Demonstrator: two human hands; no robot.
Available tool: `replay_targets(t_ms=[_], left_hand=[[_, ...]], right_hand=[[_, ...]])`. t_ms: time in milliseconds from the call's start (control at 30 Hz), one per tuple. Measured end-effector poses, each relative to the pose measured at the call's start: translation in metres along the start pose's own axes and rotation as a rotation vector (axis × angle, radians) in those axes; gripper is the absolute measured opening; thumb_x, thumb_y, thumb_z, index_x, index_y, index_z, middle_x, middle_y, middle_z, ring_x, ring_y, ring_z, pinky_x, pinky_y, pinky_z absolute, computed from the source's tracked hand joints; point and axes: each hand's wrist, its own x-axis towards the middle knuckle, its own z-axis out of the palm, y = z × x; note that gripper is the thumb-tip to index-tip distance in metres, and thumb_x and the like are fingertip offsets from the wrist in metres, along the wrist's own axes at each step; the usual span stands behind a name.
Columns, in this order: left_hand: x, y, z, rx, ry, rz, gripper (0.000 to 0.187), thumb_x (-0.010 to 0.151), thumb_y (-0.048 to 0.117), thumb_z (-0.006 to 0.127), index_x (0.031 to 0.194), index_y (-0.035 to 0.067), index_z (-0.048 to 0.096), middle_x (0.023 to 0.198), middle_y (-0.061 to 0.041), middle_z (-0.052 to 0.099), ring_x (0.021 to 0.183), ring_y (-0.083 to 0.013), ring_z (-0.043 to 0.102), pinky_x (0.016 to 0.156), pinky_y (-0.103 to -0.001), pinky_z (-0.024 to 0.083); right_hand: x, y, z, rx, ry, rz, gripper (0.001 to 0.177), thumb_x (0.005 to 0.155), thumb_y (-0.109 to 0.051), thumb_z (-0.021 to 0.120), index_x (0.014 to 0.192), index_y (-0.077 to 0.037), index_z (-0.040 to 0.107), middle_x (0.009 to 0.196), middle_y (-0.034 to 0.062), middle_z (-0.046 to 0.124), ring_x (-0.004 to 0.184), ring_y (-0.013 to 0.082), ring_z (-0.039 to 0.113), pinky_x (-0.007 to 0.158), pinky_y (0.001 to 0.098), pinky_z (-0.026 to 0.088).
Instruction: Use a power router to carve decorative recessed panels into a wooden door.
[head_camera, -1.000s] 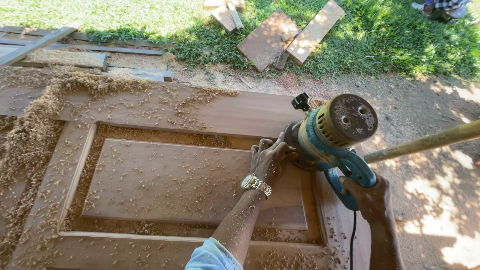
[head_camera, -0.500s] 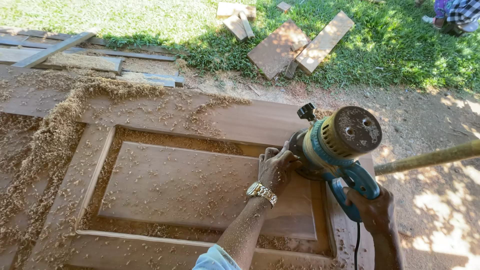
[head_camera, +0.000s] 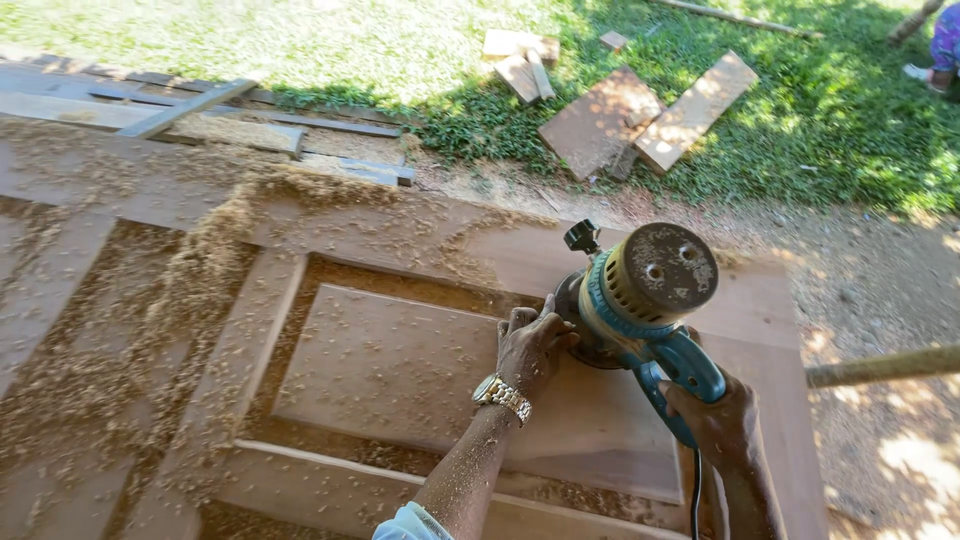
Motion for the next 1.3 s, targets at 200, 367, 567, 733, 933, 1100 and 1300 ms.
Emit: replay_targets(t_ms=[200, 367, 567, 733, 933, 1100, 1300], left_hand=[[-0.005, -0.031, -0.042, -0.001, 0.098, -0.011, 0.025, 0.091, 0.033, 0.075, 0.108, 0.016, 0.069, 0.097, 0.004, 0.076, 0.1, -0.0257, 0.057, 0.088, -0.044, 0.037], [-0.002, -0.038, -0.052, 0.003, 0.059, -0.029, 0.028, 0.089, 0.032, 0.075, 0.109, 0.013, 0.07, 0.098, 0.007, 0.078, 0.104, -0.0243, 0.058, 0.089, -0.043, 0.038], [-0.001, -0.048, -0.053, -0.004, 0.061, 0.018, 0.027, 0.091, 0.034, 0.074, 0.109, 0.015, 0.068, 0.115, 0.002, 0.075, 0.104, -0.0255, 0.058, 0.088, -0.043, 0.038], [0.0, -0.058, -0.06, 0.001, 0.018, -0.013, 0.014, 0.091, 0.032, 0.074, 0.093, 0.018, 0.071, 0.103, 0.006, 0.077, 0.104, -0.0256, 0.059, 0.089, -0.043, 0.04], [0.003, -0.056, -0.07, -0.011, 0.026, 0.012, 0.014, 0.089, 0.031, 0.075, 0.093, 0.018, 0.072, 0.108, 0.003, 0.075, 0.101, -0.0271, 0.058, 0.086, -0.044, 0.04], [0.006, -0.063, -0.066, 0.023, 0.014, -0.037, 0.016, 0.086, 0.031, 0.077, 0.093, 0.018, 0.072, 0.095, 0.002, 0.077, 0.104, -0.028, 0.058, 0.086, -0.045, 0.04], [0.004, -0.063, -0.084, -0.026, 0.044, -0.029, 0.015, 0.088, 0.027, 0.077, 0.091, 0.014, 0.07, 0.093, 0.0, 0.078, 0.1, -0.0295, 0.059, 0.086, -0.046, 0.041]], right_hand=[[-0.003, -0.019, 0.043, 0.065, -0.01, -0.065, 0.015, 0.076, -0.009, 0.079, 0.089, -0.002, 0.077, 0.062, 0.009, 0.069, 0.058, 0.0178, 0.062, 0.058, 0.0348, 0.051], [-0.004, -0.023, 0.05, 0.143, -0.045, -0.087, 0.014, 0.077, -0.011, 0.078, 0.085, -0.001, 0.074, 0.062, 0.0091, 0.07, 0.056, 0.0172, 0.063, 0.055, 0.0349, 0.051], [-0.01, -0.039, 0.056, 0.074, -0.026, -0.036, 0.016, 0.078, -0.014, 0.08, 0.084, -0.001, 0.075, 0.06, 0.0103, 0.071, 0.055, 0.0179, 0.065, 0.054, 0.036, 0.053], [-0.012, -0.046, 0.065, 0.046, -0.004, -0.083, 0.019, 0.075, -0.014, 0.081, 0.087, -0.002, 0.073, 0.06, 0.0076, 0.071, 0.055, 0.0163, 0.066, 0.055, 0.0353, 0.054], [-0.02, -0.063, 0.068, 0.027, -0.005, -0.077, 0.016, 0.077, -0.015, 0.08, 0.086, -0.003, 0.074, 0.063, 0.0073, 0.072, 0.057, 0.0163, 0.067, 0.055, 0.0356, 0.055], [-0.025, -0.08, 0.07, 0.026, -0.039, -0.022, 0.017, 0.077, -0.019, 0.08, 0.083, -0.005, 0.074, 0.061, 0.0071, 0.072, 0.057, 0.017, 0.068, 0.056, 0.036, 0.055], [-0.027, -0.087, 0.076, -0.042, -0.055, -0.044, 0.017, 0.077, -0.022, 0.077, 0.081, -0.006, 0.074, 0.059, 0.0064, 0.072, 0.055, 0.0175, 0.069, 0.056, 0.0365, 0.056]])
